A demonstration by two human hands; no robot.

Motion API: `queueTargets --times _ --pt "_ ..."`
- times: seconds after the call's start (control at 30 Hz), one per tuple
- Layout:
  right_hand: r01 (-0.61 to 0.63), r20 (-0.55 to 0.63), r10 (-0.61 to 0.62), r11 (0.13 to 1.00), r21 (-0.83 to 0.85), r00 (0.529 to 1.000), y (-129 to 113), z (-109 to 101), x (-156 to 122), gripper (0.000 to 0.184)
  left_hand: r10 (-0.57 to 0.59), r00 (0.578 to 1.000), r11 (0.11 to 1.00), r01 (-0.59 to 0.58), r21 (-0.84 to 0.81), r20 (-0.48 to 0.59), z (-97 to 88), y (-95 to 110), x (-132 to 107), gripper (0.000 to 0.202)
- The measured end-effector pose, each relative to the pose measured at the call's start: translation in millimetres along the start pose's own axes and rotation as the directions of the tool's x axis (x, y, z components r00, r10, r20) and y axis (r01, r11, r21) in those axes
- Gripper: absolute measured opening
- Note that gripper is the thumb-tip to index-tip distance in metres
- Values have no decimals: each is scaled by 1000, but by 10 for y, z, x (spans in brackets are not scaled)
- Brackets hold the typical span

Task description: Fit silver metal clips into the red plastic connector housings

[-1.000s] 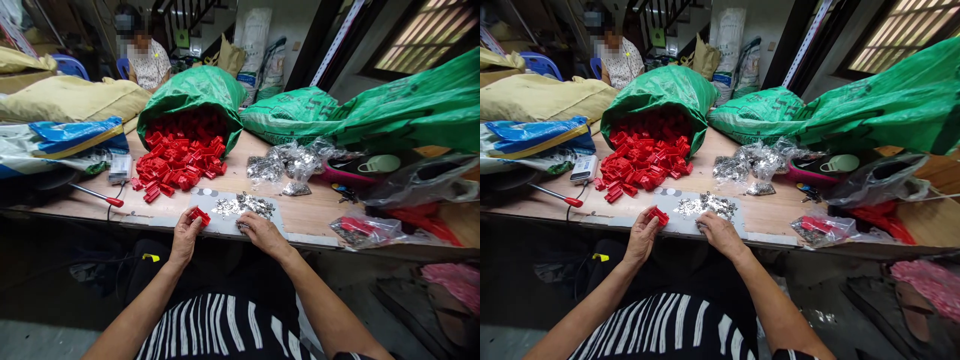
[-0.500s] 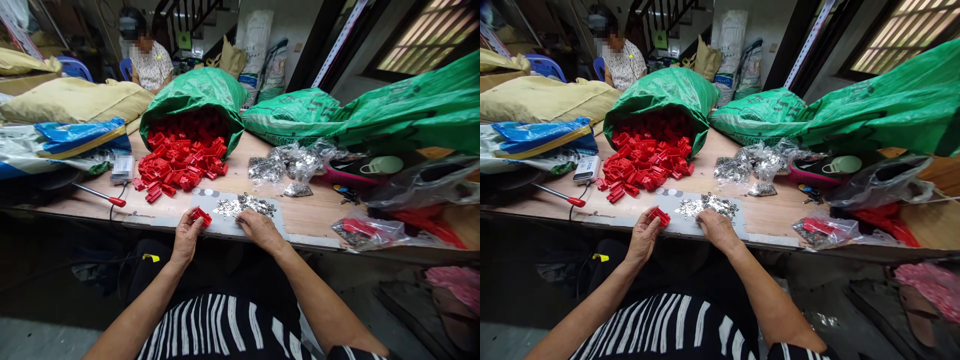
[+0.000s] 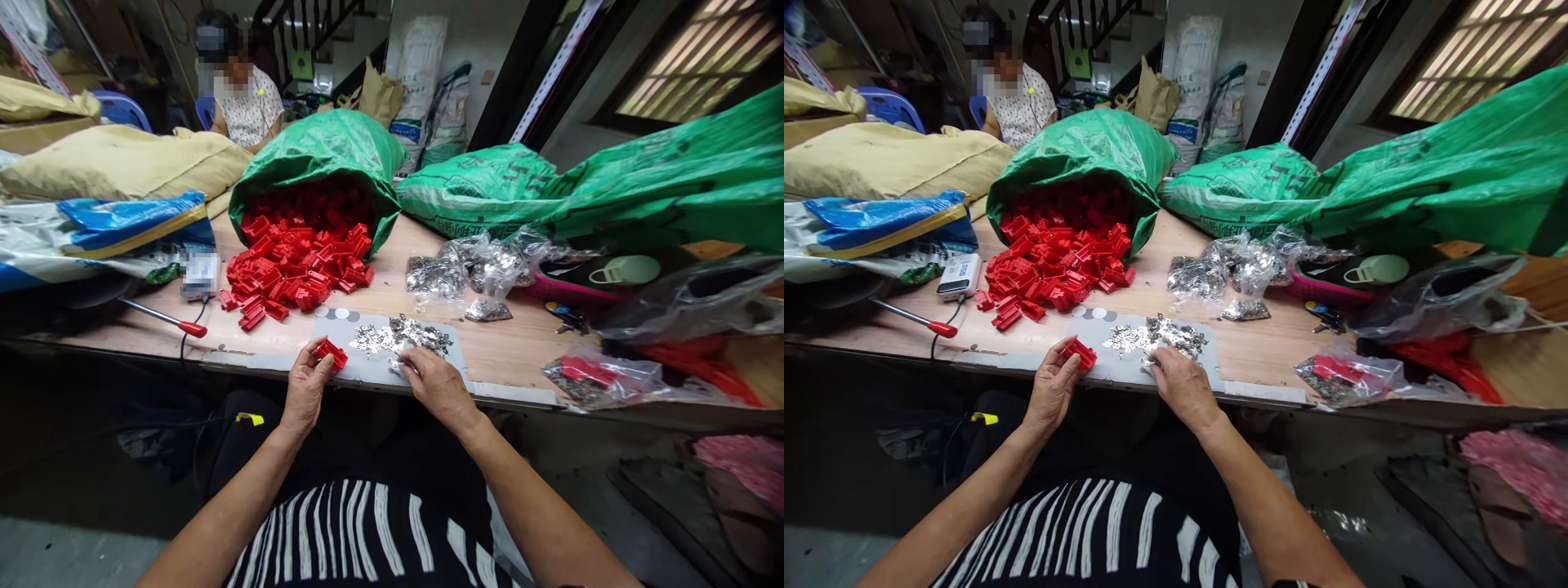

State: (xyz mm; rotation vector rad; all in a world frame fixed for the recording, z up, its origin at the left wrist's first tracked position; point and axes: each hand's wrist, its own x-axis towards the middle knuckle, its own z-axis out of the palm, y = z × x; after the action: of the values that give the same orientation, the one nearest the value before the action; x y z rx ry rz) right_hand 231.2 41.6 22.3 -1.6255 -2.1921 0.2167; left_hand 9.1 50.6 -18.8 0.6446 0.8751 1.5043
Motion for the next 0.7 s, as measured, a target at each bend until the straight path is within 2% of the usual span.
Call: queueTargets --times 0.1,0.23,0.5,0.7 --pt "-14 6 14 997 73 1000 33 0 -23 10 3 1000 1000 -4 11 3 -5 3 -1 44" --pt "-67 -50 73 993 98 996 114 -31 -20 10 -4 1000 1000 4 7 15 -17 -3 4 43" --pt "-38 32 39 999 -40 999 -3 68 -29 8 9 1000 1000 -9 14 0 -5 9 -2 43" --pt "-169 -15 172 978 123 985 143 -48 95 13 2 1000 1000 -2 7 4 -7 8 1 43"
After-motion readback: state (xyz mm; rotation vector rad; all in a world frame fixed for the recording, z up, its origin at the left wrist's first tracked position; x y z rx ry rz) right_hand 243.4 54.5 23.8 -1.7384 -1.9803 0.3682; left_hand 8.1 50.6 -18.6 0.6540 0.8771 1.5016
